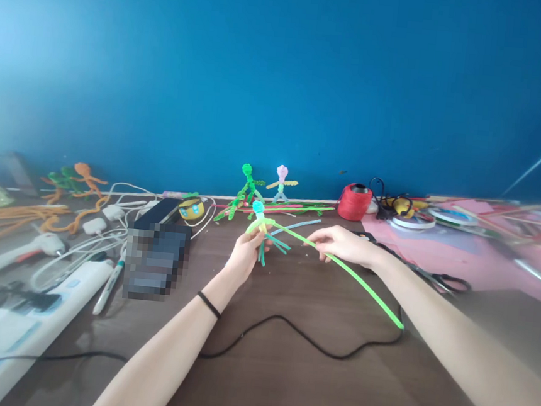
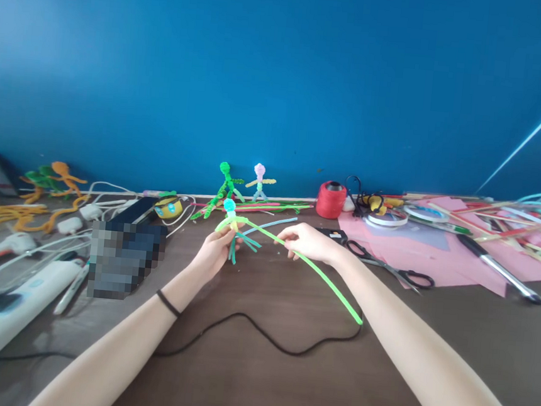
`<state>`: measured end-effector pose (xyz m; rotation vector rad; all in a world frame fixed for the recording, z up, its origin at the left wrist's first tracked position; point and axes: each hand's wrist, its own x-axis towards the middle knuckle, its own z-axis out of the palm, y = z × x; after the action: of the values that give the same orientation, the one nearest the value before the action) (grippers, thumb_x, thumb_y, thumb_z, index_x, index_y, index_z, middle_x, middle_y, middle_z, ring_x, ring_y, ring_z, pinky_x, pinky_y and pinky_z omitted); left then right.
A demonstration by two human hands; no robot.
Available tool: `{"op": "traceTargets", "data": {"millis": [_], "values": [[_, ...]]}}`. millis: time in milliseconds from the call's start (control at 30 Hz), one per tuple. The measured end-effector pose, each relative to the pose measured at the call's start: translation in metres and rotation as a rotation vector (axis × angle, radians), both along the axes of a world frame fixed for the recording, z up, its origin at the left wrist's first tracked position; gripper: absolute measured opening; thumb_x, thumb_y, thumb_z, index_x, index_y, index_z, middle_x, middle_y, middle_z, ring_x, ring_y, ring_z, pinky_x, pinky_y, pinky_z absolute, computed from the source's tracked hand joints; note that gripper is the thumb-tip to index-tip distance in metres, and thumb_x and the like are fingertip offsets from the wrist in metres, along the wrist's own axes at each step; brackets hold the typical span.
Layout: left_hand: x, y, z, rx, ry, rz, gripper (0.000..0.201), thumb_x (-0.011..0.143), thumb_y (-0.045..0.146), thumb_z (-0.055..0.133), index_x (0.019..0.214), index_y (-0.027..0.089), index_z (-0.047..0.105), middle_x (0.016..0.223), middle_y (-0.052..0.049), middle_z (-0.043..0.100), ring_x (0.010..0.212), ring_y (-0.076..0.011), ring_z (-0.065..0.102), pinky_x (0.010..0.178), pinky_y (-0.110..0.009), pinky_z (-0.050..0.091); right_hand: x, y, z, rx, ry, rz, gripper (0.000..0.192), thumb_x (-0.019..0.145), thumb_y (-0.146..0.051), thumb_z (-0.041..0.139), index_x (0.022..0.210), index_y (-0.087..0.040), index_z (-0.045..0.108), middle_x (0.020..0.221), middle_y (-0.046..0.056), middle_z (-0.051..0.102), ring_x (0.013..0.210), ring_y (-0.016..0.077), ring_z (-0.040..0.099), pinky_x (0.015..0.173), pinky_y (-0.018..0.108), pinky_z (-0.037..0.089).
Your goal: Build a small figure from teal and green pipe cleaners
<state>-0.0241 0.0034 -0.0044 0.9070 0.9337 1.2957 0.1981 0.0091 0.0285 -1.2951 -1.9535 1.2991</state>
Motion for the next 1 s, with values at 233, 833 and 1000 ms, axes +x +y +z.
{"op": "traceTargets", "data": {"millis": [233, 833, 1000], "values": [[-0.004, 0.002, 0.002, 0.016, -0.002, -0.001, 0.017, 0.068, 0.015, 0.062, 0.084, 0.013, 0.066, 0.089, -0.005, 0.059, 0.064, -0.0073, 0.052, 0.051, -0.018, 0.037, 0.022, -0.002, 0.019, -0.077, -0.062, 0.000, 0.021, 0.067, -0.023, 0.057, 0.083, -0.013, 0.066, 0.042, -0.005, 0.041, 0.040, 0.0066, 0.034, 0.042, 0.022, 0.024], [0.008, -0.011, 0.014, 0.011, 0.046, -0.242, 0.022, 0.063, 0.015, 0.063, 0.084, 0.009, 0.068, 0.073, -0.007, 0.062, 0.065, -0.0105, 0.055, 0.052, -0.020, 0.037, 0.047, 0.005, 0.024, 0.014, -0.174, 0.012, 0.030, 0.065, -0.041, 0.066, 0.079, -0.015, 0.070, 0.059, 0.001, 0.057, 0.041, 0.0048, 0.037, 0.039, 0.021, 0.024], [0.006, -0.010, 0.009, 0.044, 0.082, -0.277, 0.022, 0.065, 0.016, 0.064, 0.085, 0.010, 0.069, 0.072, -0.006, 0.061, 0.063, -0.0099, 0.052, 0.053, -0.021, 0.037, 0.046, 0.005, 0.025, 0.030, -0.157, -0.013, 0.030, 0.065, -0.042, 0.065, 0.078, -0.015, 0.070, 0.054, 0.000, 0.054, 0.042, 0.0052, 0.036, 0.038, 0.021, 0.022]]}}
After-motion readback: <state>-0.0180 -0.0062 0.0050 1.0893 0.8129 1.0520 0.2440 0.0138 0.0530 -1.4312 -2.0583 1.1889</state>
